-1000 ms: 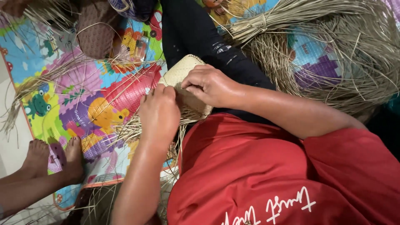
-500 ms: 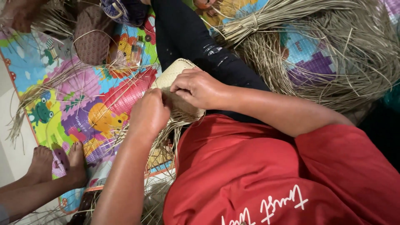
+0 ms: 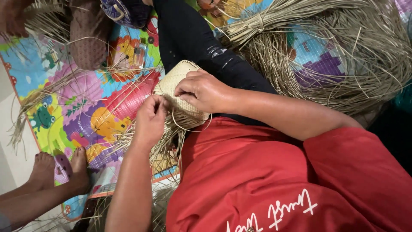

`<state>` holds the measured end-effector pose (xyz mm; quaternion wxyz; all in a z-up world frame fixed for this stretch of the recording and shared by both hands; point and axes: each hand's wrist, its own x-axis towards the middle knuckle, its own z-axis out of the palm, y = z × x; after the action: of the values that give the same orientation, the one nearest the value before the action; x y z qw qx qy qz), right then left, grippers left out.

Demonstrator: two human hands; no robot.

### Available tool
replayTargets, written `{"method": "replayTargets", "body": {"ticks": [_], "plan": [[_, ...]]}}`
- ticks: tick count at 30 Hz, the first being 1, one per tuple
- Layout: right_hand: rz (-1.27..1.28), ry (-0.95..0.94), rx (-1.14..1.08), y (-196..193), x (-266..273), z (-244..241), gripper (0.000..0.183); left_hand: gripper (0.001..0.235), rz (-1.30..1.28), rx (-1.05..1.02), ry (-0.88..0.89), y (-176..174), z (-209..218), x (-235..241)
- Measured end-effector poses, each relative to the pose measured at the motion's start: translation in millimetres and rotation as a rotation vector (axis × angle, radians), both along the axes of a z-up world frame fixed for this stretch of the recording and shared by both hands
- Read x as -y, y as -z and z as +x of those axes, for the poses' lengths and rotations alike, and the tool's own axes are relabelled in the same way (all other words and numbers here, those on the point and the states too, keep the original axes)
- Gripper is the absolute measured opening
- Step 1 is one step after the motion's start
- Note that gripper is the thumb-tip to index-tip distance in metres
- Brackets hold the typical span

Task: A person is weaving a basket using dried straw fibers, carefully threading and pulling strands to build the structure.

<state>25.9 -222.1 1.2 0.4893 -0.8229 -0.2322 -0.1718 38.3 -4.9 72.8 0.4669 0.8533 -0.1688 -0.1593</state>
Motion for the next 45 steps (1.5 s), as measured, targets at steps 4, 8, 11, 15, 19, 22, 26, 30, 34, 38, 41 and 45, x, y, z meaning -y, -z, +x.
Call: {"method": "replayTargets", "body": {"ticks": [4,8,11,15,19,22,26,30,34,38,41,45], "plan": [[-0.015,-0.02,0.055,-1,1,0,0.008,0.019,0.094,0.148,0.01,-2,1,-3],[-0.069,-0.022,0.056,-2,1,2,0.008,0.019,0.518,0.241,0.078,-17,10,7],[-0.068,-0.035,0.05,-4,1,1,0.007,0.014,0.671,0.207,0.127,-25,15,10],[-0.059,-0.049,0.037,0,2,2,0.007,0.018,0.786,0.122,0.161,-32,21,13],[-0.036,-0.04,0.034,-3,2,1,0.007,0.018,0.815,0.11,0.187,-33,24,18],[-0.061,-0.029,0.032,-5,0,1,0.009,0.02,0.835,0.136,0.229,-26,26,16],[-0.091,-0.014,0.036,1,0,3,0.009,0.017,0.582,0.097,0.172,-16,18,6],[-0.116,-0.011,0.009,-2,-1,1,0.009,0.008,0.271,0.19,0.139,14,20,-11],[-0.158,-0.007,0.006,-1,-5,3,0.009,0.002,0.083,0.148,0.08,31,17,-17],[-0.214,0.003,-0.125,-6,-7,5,0.011,0.009,-0.073,0.172,0.04,38,12,-18],[-0.25,-0.029,-0.244,-13,-7,6,0.011,0.012,-0.175,0.166,0.016,46,4,-16],[-0.256,-0.042,-0.333,-36,-10,5,0.02,0.013,-0.301,0.138,-0.023,56,2,-17]]}}
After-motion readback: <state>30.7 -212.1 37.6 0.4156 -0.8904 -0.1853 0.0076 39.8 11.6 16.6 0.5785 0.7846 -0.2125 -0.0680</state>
